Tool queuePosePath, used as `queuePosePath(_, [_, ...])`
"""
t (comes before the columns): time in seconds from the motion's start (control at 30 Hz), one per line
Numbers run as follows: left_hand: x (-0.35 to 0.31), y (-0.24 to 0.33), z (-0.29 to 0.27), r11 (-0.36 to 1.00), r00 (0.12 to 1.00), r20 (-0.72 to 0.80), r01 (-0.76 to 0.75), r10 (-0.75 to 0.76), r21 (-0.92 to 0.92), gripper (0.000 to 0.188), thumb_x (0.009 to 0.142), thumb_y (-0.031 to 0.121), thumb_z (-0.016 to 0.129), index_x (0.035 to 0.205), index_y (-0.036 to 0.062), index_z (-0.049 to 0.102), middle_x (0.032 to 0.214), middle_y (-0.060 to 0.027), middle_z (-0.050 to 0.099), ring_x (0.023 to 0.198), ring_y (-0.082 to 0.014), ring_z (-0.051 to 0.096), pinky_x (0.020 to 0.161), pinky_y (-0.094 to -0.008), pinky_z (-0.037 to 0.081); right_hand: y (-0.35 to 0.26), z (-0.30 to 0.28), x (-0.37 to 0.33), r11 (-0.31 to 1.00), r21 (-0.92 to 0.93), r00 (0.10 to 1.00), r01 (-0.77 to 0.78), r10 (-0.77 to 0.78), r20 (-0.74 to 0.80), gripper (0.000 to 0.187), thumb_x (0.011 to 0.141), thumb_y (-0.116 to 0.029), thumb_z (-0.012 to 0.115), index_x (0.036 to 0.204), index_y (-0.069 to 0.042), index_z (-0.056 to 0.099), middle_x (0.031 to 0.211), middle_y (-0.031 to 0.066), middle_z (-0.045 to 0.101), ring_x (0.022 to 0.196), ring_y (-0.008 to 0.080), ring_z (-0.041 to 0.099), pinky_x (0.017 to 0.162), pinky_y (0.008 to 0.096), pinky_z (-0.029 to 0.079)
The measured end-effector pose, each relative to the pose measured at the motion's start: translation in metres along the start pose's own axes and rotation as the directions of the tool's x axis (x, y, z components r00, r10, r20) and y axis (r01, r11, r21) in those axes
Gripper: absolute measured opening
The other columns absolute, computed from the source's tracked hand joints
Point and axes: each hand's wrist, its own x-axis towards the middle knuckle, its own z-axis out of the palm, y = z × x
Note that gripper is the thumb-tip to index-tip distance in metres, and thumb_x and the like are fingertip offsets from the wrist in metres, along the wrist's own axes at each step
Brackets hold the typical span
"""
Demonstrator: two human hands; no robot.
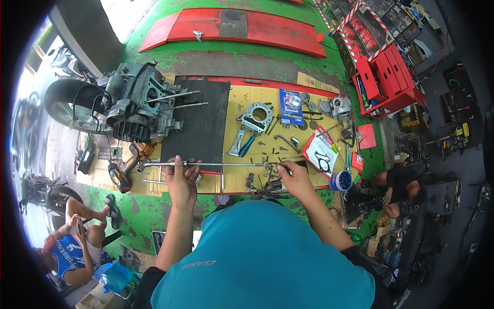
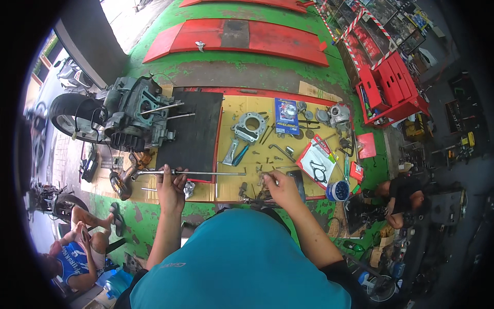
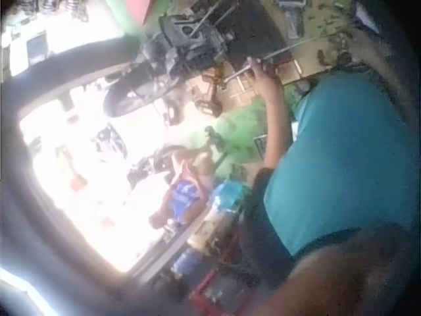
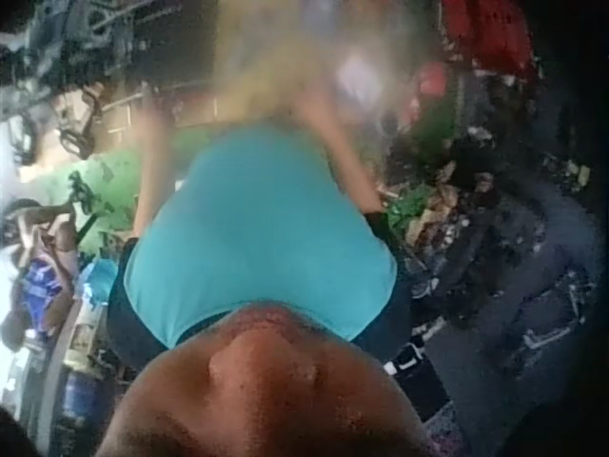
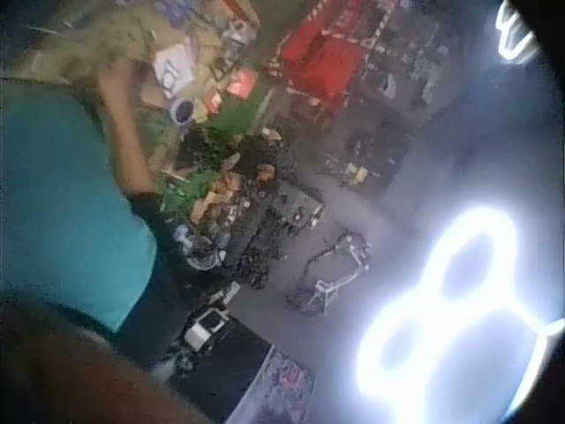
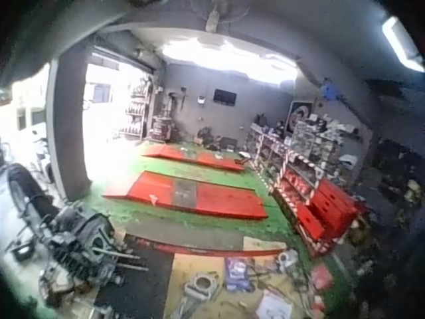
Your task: The person handles various motorcycle engine components and tools on a workbench. They use a torque wrench to tighten a bolt, then open a blue package to remove a small metal part. The person picks up a small container, opens it, and examines its contents while standing in a workshop.
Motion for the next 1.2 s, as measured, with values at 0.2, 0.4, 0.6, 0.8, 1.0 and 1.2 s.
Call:
queuePosePath(0.2, [-0.016,-0.017,-0.008,0.991,0.991,-0.070,-0.110,0.115,0.072,0.018,0.103,0.019,0.060,0.112,0.0105,0.046,0.101,-0.0157,0.066,0.091,-0.0300,0.073,0.076,-0.0339,0.064,0.085,0.021,0.036,0.971,-0.231,0.997,-0.064,0.054,-0.046,0.027,0.088,-0.026,0.065,0.098,-0.002,0.075,0.085,0.0246,0.070,0.081,0.0384,0.070,0.073,0.0425,0.054])
queuePosePath(0.4, [-0.053,-0.065,-0.037,0.986,0.961,-0.248,-0.093,0.126,0.142,0.018,0.104,0.016,0.058,0.113,0.0093,0.045,0.105,-0.0156,0.066,0.091,-0.0254,0.072,0.077,-0.0338,0.062,0.118,0.065,0.081,0.943,-0.327,0.969,0.058,0.026,0.247,0.027,0.086,-0.024,0.064,0.099,-0.003,0.075,0.092,0.0247,0.070,0.089,0.0435,0.068,0.078,0.0451,0.054])
queuePosePath(0.6, [-0.072,-0.137,-0.075,0.990,0.917,-0.380,-0.082,0.119,0.112,0.023,0.104,0.020,0.059,0.117,0.0119,0.042,0.111,-0.0133,0.064,0.098,-0.0257,0.068,0.084,-0.0401,0.059,0.134,0.077,0.102,0.975,-0.213,0.986,0.055,-0.018,0.168,0.040,0.090,-0.028,0.066,0.120,-0.001,0.066,0.093,0.0272,0.070,0.089,0.0435,0.068,0.080,0.0464,0.054])
queuePosePath(0.8, [-0.051,-0.175,-0.070,0.984,0.872,-0.457,-0.135,0.173,0.115,0.029,0.104,0.023,0.058,0.121,0.0077,0.040,0.119,-0.0167,0.057,0.101,-0.0302,0.067,0.091,-0.0440,0.060,0.212,0.044,0.140,0.988,-0.073,0.986,-0.134,0.140,0.086,0.034,0.091,-0.029,0.069,0.116,-0.006,0.067,0.092,0.0137,0.072,0.079,0.0275,0.069,0.065,0.0406,0.054])
queuePosePath(1.0, [-0.024,-0.198,-0.068,0.977,0.847,-0.488,-0.166,0.209,0.130,0.044,0.108,0.036,0.049,0.143,0.0122,0.036,0.134,-0.0128,0.046,0.109,-0.0274,0.062,0.098,-0.0418,0.054,0.146,0.003,0.192,0.968,0.124,0.976,-0.220,0.218,0.030,0.031,0.092,-0.030,0.068,0.109,-0.005,0.068,0.091,0.0128,0.070,0.079,0.0256,0.068,0.074,0.0362,0.051])
queuePosePath(1.2, [-0.021,-0.193,-0.066,0.972,0.899,-0.371,-0.225,0.233,0.066,0.048,0.108,0.036,0.049,0.150,0.0146,0.039,0.134,-0.0113,0.052,0.104,-0.0254,0.064,0.096,-0.0407,0.052,0.086,-0.041,0.220,0.966,0.255,0.963,0.036,0.035,-0.268,0.022,0.101,-0.025,0.060,0.114,-0.007,0.064,0.079,0.0050,0.063,0.065,0.0129,0.059,0.059,0.0291,0.047])
